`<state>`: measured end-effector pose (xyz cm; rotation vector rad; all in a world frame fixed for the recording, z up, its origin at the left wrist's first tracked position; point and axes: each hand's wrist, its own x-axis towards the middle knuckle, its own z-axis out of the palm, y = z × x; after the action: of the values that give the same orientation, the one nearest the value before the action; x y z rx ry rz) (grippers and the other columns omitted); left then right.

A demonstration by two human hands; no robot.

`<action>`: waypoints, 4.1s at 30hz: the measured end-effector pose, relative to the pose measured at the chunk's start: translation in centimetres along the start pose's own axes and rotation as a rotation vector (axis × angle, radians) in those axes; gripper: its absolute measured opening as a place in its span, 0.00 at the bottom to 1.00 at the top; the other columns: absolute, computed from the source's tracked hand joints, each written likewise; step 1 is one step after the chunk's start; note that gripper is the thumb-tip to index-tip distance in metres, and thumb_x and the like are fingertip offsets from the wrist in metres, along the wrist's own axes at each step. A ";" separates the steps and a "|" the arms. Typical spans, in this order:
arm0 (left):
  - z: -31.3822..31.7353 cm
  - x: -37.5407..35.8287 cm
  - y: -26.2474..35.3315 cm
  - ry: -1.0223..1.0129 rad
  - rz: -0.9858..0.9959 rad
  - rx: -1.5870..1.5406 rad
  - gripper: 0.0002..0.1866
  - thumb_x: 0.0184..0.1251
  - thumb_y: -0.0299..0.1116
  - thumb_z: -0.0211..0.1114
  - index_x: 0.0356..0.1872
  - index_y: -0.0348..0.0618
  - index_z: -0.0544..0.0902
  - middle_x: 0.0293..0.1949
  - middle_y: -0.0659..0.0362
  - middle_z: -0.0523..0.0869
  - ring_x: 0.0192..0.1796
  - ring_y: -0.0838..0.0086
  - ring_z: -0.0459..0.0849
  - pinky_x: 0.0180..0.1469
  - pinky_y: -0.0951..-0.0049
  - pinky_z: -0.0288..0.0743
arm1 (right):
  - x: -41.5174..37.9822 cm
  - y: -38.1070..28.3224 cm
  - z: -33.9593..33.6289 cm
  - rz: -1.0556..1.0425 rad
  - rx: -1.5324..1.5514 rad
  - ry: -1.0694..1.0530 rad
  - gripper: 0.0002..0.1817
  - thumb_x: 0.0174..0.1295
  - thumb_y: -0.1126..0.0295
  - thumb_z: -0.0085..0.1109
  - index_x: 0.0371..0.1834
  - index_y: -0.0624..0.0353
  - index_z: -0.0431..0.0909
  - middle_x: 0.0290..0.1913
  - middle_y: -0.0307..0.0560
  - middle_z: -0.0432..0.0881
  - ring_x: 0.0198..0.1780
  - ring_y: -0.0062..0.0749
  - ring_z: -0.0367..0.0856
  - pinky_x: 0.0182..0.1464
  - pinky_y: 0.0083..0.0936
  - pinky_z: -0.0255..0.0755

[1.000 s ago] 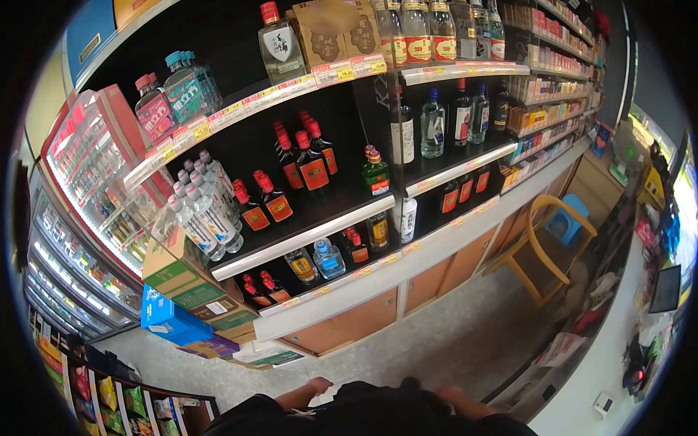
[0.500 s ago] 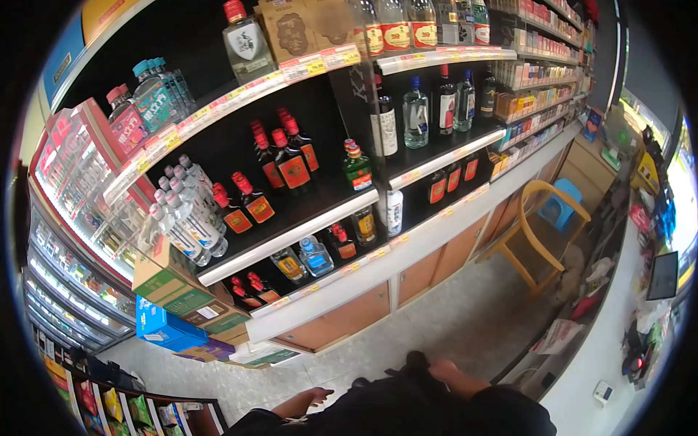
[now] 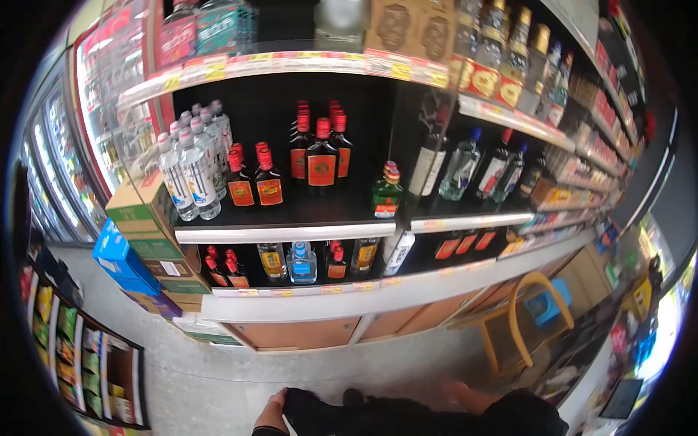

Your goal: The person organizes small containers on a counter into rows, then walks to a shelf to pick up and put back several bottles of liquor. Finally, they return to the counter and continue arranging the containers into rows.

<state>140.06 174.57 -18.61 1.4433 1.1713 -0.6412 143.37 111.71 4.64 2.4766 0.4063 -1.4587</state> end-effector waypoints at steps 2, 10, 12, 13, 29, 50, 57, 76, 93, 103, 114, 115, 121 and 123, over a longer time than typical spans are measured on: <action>3.1 -0.3 -1.8 0.023 0.056 0.093 0.42 0.60 0.61 0.61 0.59 0.25 0.74 0.57 0.43 0.80 0.59 0.55 0.78 0.60 0.60 0.71 | 0.1 3.3 1.7 -0.015 -0.001 0.042 0.21 0.65 0.67 0.46 0.62 0.50 0.72 0.64 0.52 0.71 0.64 0.46 0.71 0.60 0.44 0.71; 8.0 -4.5 -3.3 0.125 -0.160 0.072 0.51 0.50 0.68 0.66 0.58 0.23 0.73 0.58 0.40 0.78 0.61 0.52 0.77 0.62 0.58 0.70 | -1.6 2.0 -2.5 0.013 0.140 -0.136 0.22 0.71 0.58 0.42 0.66 0.48 0.70 0.65 0.48 0.72 0.67 0.46 0.67 0.66 0.40 0.65; 7.8 -8.0 -1.5 0.214 -0.143 0.251 0.51 0.50 0.67 0.66 0.57 0.22 0.74 0.58 0.39 0.78 0.61 0.52 0.77 0.61 0.60 0.70 | -1.5 0.4 -4.2 -0.002 0.281 -0.096 0.22 0.72 0.56 0.41 0.64 0.49 0.72 0.64 0.48 0.73 0.67 0.46 0.68 0.65 0.39 0.65; 7.3 -7.3 -2.0 0.202 -0.102 0.307 0.47 0.52 0.65 0.66 0.55 0.22 0.75 0.57 0.39 0.79 0.60 0.52 0.78 0.59 0.61 0.71 | -1.6 -0.3 -5.1 0.030 0.315 -0.105 0.21 0.71 0.56 0.42 0.62 0.50 0.73 0.63 0.47 0.74 0.65 0.45 0.70 0.63 0.39 0.67; 8.2 -6.6 3.3 -0.088 -0.205 -0.222 0.34 0.72 0.56 0.49 0.62 0.33 0.72 0.55 0.47 0.82 0.56 0.56 0.81 0.61 0.61 0.73 | -2.0 1.4 7.1 0.330 0.744 0.193 0.16 0.64 0.58 0.47 0.45 0.51 0.81 0.48 0.52 0.82 0.52 0.50 0.80 0.50 0.41 0.75; 7.5 -13.9 0.3 -0.106 -0.551 -0.010 0.29 0.66 0.56 0.56 0.59 0.45 0.75 0.55 0.54 0.81 0.53 0.59 0.81 0.55 0.58 0.75 | -2.4 -2.3 3.3 0.034 0.662 0.285 0.19 0.64 0.57 0.45 0.52 0.53 0.78 0.53 0.52 0.80 0.54 0.53 0.78 0.54 0.40 0.72; 3.6 -11.4 -11.6 -0.284 -0.290 0.221 0.29 0.64 0.54 0.58 0.59 0.46 0.75 0.55 0.54 0.81 0.53 0.58 0.81 0.54 0.58 0.75 | -5.9 -4.7 -2.9 0.242 0.825 0.052 0.18 0.64 0.58 0.45 0.47 0.56 0.79 0.50 0.55 0.81 0.55 0.53 0.77 0.55 0.40 0.72; -6.2 -10.8 -4.8 -0.335 -0.419 0.284 0.12 0.68 0.47 0.56 0.38 0.50 0.77 0.29 0.60 0.83 0.20 0.72 0.75 0.19 0.69 0.65 | 1.0 -8.7 -5.2 -0.095 0.387 0.241 0.14 0.62 0.66 0.53 0.48 0.58 0.78 0.47 0.58 0.81 0.52 0.55 0.79 0.52 0.43 0.74; 16.3 -26.4 22.9 -0.163 0.915 0.348 0.11 0.67 0.31 0.61 0.46 0.37 0.80 0.37 0.56 0.85 0.39 0.75 0.83 0.42 0.76 0.77 | 2.8 2.3 -35.7 -0.437 0.993 1.202 0.33 0.52 0.59 0.71 0.60 0.57 0.70 0.53 0.54 0.78 0.57 0.47 0.77 0.59 0.36 0.72; 24.9 -30.5 35.3 -0.184 1.591 0.615 0.13 0.56 0.28 0.69 0.43 0.43 0.81 0.34 0.55 0.85 0.37 0.61 0.85 0.40 0.66 0.78 | 6.6 1.9 -39.9 -0.637 1.003 1.332 0.53 0.45 0.54 0.75 0.71 0.65 0.55 0.64 0.62 0.66 0.66 0.53 0.67 0.66 0.39 0.63; 29.9 -26.3 42.3 -0.293 2.143 0.681 0.15 0.46 0.28 0.73 0.38 0.46 0.83 0.31 0.59 0.83 0.32 0.65 0.83 0.37 0.69 0.78 | 10.4 2.1 -44.7 -0.769 0.982 1.443 0.55 0.36 0.55 0.79 0.68 0.64 0.59 0.60 0.59 0.71 0.63 0.52 0.71 0.64 0.39 0.65; 30.3 -26.2 42.8 -0.290 2.260 0.677 0.14 0.47 0.29 0.72 0.38 0.47 0.83 0.30 0.60 0.82 0.31 0.67 0.83 0.35 0.69 0.77 | 10.7 2.4 -45.0 -0.872 0.938 1.585 0.54 0.37 0.54 0.79 0.68 0.65 0.59 0.59 0.58 0.73 0.61 0.50 0.73 0.63 0.37 0.66; 32.4 -24.6 44.2 -0.422 2.714 0.636 0.12 0.48 0.30 0.72 0.36 0.47 0.84 0.26 0.64 0.76 0.27 0.74 0.77 0.29 0.75 0.74 | 10.3 3.5 -48.7 -1.439 0.971 1.747 0.44 0.45 0.56 0.76 0.62 0.66 0.65 0.53 0.51 0.76 0.51 0.33 0.79 0.55 0.31 0.73; 32.6 -23.9 44.0 -0.437 2.763 0.662 0.11 0.48 0.30 0.71 0.35 0.47 0.84 0.26 0.64 0.76 0.26 0.74 0.77 0.28 0.76 0.73 | 10.2 3.2 -49.0 -1.392 0.914 1.803 0.38 0.46 0.59 0.75 0.60 0.63 0.68 0.52 0.49 0.78 0.50 0.34 0.80 0.53 0.29 0.74</action>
<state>178.38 141.11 12.67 1.7248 -1.7849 0.7742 189.06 126.58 19.10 3.4111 2.3199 1.7423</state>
